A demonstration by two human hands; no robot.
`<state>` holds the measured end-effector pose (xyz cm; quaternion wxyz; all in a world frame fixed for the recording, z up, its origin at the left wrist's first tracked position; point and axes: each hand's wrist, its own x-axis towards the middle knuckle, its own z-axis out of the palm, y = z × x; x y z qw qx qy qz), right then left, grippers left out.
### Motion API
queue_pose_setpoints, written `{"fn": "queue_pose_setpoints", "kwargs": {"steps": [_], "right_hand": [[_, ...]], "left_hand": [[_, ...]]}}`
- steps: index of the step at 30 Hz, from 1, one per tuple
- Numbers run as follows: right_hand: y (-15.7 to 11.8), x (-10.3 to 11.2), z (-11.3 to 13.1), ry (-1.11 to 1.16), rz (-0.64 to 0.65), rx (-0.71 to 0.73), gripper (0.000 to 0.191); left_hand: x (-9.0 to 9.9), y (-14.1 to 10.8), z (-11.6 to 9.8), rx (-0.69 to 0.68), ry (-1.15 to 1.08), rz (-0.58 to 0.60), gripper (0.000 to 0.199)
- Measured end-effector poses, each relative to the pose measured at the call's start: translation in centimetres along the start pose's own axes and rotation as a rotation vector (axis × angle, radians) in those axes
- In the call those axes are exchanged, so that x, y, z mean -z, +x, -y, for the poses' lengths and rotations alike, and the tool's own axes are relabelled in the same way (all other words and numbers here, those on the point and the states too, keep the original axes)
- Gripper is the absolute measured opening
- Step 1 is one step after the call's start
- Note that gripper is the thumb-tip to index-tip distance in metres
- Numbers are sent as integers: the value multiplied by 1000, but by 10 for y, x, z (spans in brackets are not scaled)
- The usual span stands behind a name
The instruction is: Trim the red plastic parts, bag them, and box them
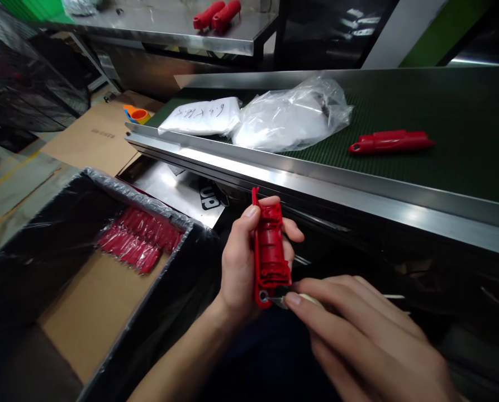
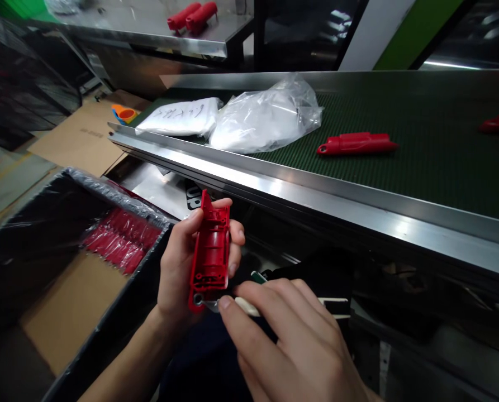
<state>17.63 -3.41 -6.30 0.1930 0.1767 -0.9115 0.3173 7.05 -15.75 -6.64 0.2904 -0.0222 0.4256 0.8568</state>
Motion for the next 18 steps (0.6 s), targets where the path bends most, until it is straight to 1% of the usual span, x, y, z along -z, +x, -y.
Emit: {"fn": "queue_pose_setpoints", "kwargs": {"steps": [5, 7, 10, 12, 15, 16, 18], "right_hand": [[1, -1, -1, -17, -8, 3, 35], [-1, 0, 0, 41, 8, -34, 37], [-5, 9, -7, 96, -24, -93, 38], [-7, 18, -23, 2, -69, -97, 37], [-7, 28, -62, -335, -138, -98, 41], [-7, 28, -76, -440, -140, -73, 42], [-5, 25, -102, -573, -95, 10, 43]], "left_hand": [[0, 0, 0, 30, -31, -6, 32], [1, 1, 0, 58, -61, 7, 34], [4, 7, 0, 80, -100, -11, 36], [8, 11, 0, 78, -123, -36, 36], [14, 15, -1, 68, -140, -57, 36], [15, 16, -2, 65, -140, -70, 36], [17, 16, -3, 64, -138, -118, 34]]}}
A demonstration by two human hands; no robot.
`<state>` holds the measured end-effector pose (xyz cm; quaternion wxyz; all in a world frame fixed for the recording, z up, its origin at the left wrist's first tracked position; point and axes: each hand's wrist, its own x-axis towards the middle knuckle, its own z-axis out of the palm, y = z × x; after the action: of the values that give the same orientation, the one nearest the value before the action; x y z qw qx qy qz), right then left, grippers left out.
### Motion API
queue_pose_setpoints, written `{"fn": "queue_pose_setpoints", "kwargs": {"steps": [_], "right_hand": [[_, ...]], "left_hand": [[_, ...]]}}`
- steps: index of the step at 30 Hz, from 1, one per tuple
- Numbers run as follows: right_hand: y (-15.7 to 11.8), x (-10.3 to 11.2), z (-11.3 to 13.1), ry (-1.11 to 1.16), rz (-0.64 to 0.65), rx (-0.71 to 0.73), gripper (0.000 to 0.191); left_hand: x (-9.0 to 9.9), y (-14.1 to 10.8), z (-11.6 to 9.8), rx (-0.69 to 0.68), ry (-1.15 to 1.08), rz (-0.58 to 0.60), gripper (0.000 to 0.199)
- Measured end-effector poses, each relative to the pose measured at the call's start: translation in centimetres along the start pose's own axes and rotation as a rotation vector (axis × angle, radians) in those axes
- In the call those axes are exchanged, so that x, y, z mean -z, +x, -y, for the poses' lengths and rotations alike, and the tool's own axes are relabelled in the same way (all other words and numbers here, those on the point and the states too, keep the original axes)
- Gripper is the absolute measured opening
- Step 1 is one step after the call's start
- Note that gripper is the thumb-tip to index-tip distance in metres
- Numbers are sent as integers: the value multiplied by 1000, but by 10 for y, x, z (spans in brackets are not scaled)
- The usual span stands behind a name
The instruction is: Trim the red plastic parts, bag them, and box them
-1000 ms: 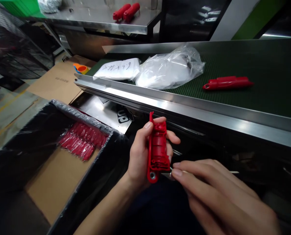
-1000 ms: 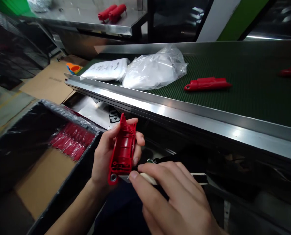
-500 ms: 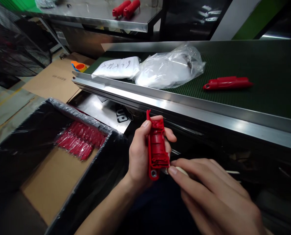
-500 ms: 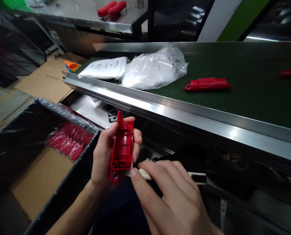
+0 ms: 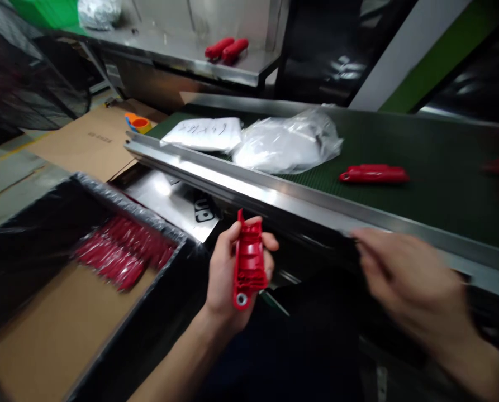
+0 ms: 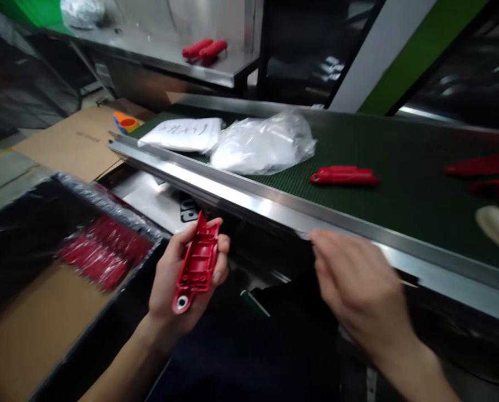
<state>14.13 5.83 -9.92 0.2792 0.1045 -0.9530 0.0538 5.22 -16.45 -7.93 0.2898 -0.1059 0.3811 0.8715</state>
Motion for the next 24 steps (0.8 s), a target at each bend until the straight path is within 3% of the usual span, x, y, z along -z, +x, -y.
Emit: {"fn": "queue_pose_setpoints", "kwargs": {"steps": [2, 6, 10, 14, 17, 20, 24], "right_hand": [[1, -17, -13, -42, 26, 73, 41], [6, -35, -20, -105, 5, 71, 36], [15, -26, -24, -94, -13, 76, 35], [34, -8, -55, -120, -42, -39, 32], [51, 2, -90, -71, 86, -108, 21], [68, 6, -113, 41, 285, -76, 18], [110, -8, -108, 95, 391, -34, 24]], "left_hand": [[2, -1, -2, 5, -1, -57, 32], [7, -2, -6, 14, -4, -127, 30], [8, -3, -9, 25, 3, -183, 30], [11, -1, -6, 67, 9, -230, 31], [18, 5, -1, 58, -1, -197, 30], [26, 9, 5, 28, -12, -165, 33], [34, 9, 8, 21, -16, -168, 36]]}}
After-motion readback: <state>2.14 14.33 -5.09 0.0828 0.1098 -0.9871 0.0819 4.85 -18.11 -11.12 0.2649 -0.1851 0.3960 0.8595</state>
